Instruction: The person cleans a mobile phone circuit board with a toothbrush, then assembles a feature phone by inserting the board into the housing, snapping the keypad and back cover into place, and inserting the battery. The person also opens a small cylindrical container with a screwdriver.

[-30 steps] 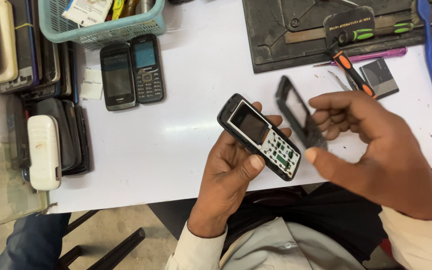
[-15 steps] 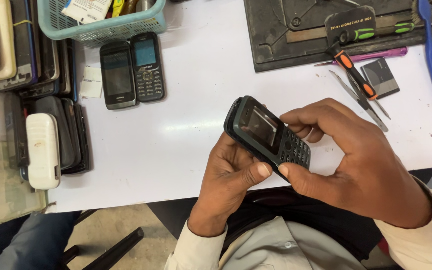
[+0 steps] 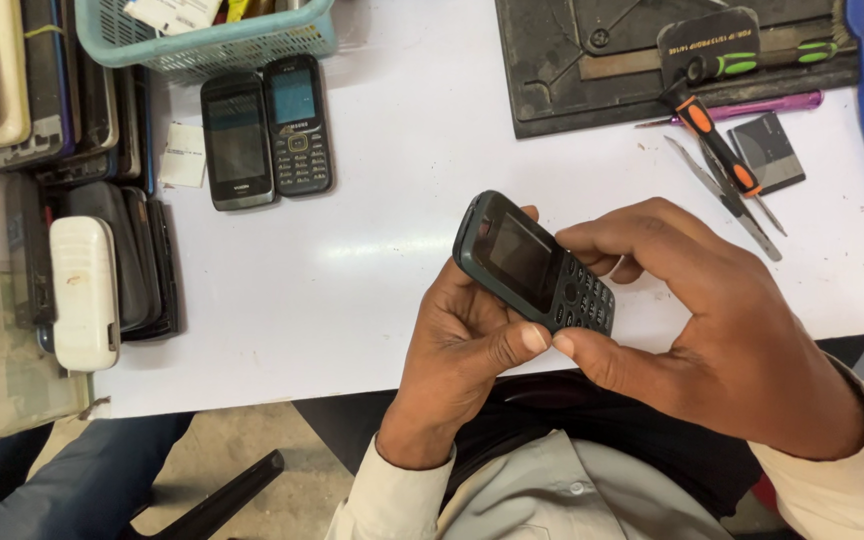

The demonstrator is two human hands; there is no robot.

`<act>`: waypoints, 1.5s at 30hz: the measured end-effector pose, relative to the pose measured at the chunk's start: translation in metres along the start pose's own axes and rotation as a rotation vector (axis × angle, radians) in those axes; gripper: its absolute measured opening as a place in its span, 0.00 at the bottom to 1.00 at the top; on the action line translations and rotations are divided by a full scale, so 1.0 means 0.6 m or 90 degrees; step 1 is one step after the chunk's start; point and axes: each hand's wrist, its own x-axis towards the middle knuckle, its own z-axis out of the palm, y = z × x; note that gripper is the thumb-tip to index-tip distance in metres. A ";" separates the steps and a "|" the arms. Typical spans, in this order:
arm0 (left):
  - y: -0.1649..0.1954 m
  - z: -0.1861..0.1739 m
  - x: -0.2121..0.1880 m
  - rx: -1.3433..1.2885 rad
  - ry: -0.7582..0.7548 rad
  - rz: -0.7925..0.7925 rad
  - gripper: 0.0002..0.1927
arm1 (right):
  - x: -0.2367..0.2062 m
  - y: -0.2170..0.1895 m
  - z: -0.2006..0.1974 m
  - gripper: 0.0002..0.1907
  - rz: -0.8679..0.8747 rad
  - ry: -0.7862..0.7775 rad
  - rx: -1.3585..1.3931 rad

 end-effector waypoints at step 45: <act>0.010 0.049 0.004 0.296 0.067 0.157 0.13 | -0.062 0.037 -0.009 0.12 -0.031 0.179 -0.184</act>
